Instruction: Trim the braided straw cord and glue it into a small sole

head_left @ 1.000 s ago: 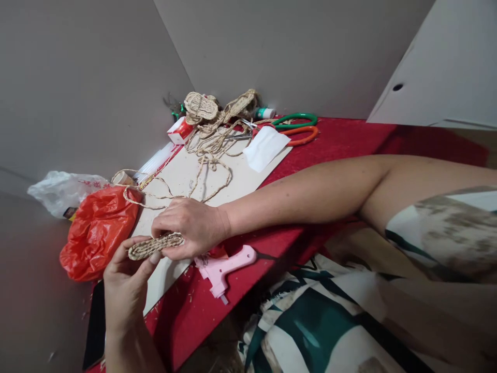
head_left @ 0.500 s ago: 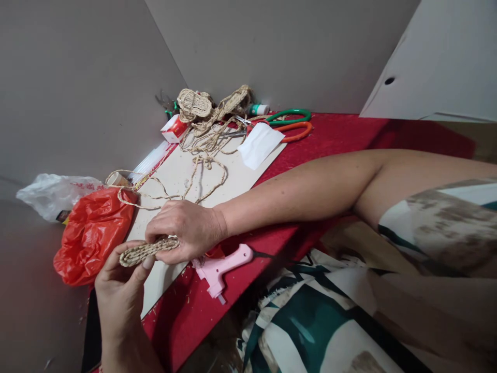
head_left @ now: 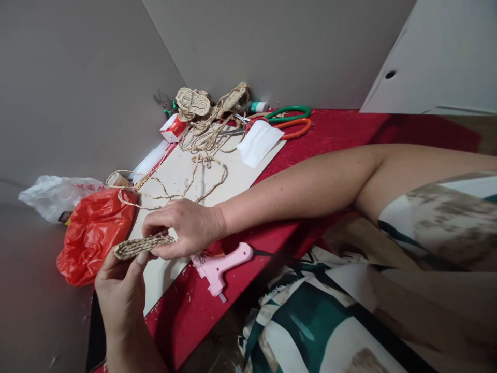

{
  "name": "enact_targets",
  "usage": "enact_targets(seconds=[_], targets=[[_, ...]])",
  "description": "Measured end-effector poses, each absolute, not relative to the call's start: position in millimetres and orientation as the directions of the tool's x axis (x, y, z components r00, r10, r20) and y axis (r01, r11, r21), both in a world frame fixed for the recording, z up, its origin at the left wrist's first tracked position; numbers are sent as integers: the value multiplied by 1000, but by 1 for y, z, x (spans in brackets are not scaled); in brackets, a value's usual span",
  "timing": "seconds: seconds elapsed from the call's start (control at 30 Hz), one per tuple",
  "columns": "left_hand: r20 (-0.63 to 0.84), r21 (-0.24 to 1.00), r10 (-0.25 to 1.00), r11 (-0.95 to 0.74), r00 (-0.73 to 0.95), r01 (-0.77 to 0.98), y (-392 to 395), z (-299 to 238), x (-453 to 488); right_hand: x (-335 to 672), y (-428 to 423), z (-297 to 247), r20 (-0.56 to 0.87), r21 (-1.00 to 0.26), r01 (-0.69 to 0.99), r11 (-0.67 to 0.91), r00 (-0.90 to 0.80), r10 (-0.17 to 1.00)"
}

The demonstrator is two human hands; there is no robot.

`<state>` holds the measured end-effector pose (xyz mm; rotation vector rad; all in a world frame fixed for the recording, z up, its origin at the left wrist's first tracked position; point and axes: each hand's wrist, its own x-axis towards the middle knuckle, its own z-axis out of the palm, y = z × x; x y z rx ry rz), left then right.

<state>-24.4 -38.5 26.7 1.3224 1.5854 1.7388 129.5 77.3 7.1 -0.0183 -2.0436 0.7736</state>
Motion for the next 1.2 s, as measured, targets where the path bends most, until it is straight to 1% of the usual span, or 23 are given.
enact_targets(seconds=[0.07, 0.13, 0.27, 0.47, 0.7, 0.93, 1.03, 1.2], targets=[[360, 928, 815, -261, -454, 266, -37, 27, -23, 130, 77, 10, 713, -626, -305, 718, -596, 369], [378, 922, 808, -283, -452, 265, -35, 26, -22, 130, 77, 12, 675, -698, -349, 625, -612, 412], [360, 927, 826, -263, -434, 269, -34, 25, -23, 128, 78, 12, 639, -762, -440, 476, -628, 443], [318, 943, 857, -241, -407, 230, -36, 26, -27, 128, 77, 11, 630, -777, -511, 368, -633, 451], [380, 915, 837, -278, -395, 291, -35, 26, -30, 129, 76, 13, 612, -789, -548, 277, -658, 439], [372, 919, 837, -272, -401, 285, -36, 29, -29, 130, 73, 13, 595, -797, -565, 214, -674, 439], [377, 917, 830, -272, -412, 291, -36, 28, -30, 129, 72, 11, 601, -790, -576, 210, -657, 456], [374, 919, 837, -275, -400, 284, -34, 25, -28, 125, 73, 7, 617, -776, -579, 249, -618, 486]])
